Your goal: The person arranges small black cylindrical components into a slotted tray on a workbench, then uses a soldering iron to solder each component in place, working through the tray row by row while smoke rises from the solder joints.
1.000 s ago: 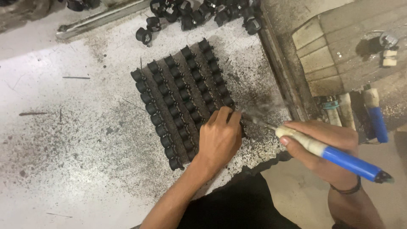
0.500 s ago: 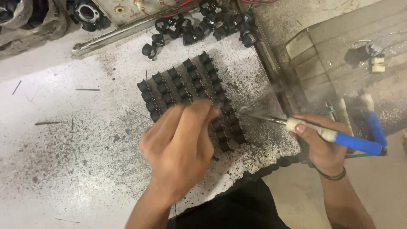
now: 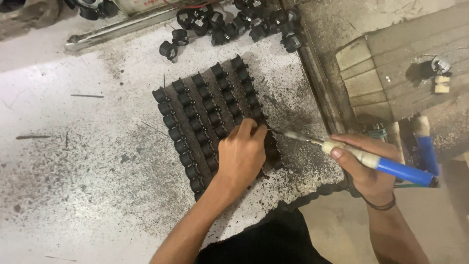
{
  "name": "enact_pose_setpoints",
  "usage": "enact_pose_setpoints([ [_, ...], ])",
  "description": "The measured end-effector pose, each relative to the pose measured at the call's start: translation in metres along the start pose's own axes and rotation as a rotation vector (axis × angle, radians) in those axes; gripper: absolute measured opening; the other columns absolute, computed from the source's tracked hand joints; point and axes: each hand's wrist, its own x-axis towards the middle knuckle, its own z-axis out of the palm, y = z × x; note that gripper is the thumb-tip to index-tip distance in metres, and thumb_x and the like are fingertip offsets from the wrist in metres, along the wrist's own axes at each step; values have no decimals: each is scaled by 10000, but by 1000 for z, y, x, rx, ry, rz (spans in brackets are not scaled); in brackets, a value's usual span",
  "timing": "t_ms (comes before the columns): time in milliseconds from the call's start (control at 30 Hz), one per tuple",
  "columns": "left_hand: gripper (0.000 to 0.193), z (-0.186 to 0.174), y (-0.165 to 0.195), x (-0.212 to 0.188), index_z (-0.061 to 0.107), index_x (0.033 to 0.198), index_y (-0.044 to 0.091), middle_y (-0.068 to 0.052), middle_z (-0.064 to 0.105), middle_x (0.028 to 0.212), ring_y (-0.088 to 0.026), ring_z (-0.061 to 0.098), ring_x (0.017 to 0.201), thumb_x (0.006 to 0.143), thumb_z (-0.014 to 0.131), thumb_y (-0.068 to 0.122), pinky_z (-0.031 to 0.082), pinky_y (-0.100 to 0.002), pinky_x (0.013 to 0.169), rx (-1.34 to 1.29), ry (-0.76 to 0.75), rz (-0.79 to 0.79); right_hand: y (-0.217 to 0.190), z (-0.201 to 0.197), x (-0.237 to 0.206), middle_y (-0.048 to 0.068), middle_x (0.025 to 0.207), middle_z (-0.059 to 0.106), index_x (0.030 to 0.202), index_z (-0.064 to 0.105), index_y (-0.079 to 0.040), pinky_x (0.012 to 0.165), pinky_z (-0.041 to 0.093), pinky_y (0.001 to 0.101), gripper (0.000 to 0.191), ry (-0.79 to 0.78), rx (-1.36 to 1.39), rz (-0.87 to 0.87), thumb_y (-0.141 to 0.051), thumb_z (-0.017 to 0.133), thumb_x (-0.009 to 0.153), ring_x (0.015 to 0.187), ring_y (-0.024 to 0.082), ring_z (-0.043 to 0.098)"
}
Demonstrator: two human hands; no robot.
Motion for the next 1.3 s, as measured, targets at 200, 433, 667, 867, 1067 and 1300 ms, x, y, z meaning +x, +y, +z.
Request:
enact_pose_setpoints([
  [200, 263, 4, 1, -4, 705, 992, -9, -139, 614, 973, -309, 700, 831, 734, 661, -25, 587, -407, 586, -30, -26, 33, -37, 4, 17, 139, 915, 780, 1098, 745, 22, 578, 552, 214, 287, -113, -134, -135, -100, 800, 844, 726, 139, 762],
  [433, 177, -1, 9, 5, 662, 944, -21, -185, 632, 959, -328, 705, 749, 773, 632, -58, 596, -399, 556, -59, -49, 2, -47, -1, 29, 152, 923, 786, 1065, 756, 34, 552, 573, 239, 296, -203, -269, -272, -139, 818, 833, 710, 145, 769],
  [667, 267, -88, 18, 12, 736, 1066, -14, -131, 731, 770, -173, 647, 472, 917, 558, -148, 442, -285, 305, -60, 193, 140, -3, 2, 17, 182, 996, 762, 1169, 715, 78, 703, 631, 277, 227, 4, 367, -79, -86, 711, 1012, 798, 205, 760],
  [867, 337, -50, -2, 41, 743, 1070, 27, -139, 704, 1043, -272, 732, 811, 803, 588, -108, 589, -323, 535, 131, 156, 116, 13, 15, 13, 189, 1012, 765, 1120, 717, 88, 725, 631, 293, 249, 39, 192, 22, -59, 720, 919, 858, 227, 781],
  [1067, 217, -10, -22, 17, 762, 1017, 61, -88, 659, 981, -278, 719, 787, 825, 678, 7, 594, -400, 574, -4, 43, 9, 1, 12, 20, 159, 948, 773, 1138, 742, 53, 708, 575, 253, 256, 8, 24, -48, -77, 749, 919, 770, 176, 756],
  [1300, 130, -4, -20, 23, 745, 942, 40, -99, 653, 953, -283, 715, 791, 836, 677, 6, 590, -404, 572, 14, -27, 15, -22, 16, 31, 155, 970, 776, 1141, 743, 25, 639, 575, 223, 280, -60, -77, -96, -90, 779, 888, 776, 151, 758],
])
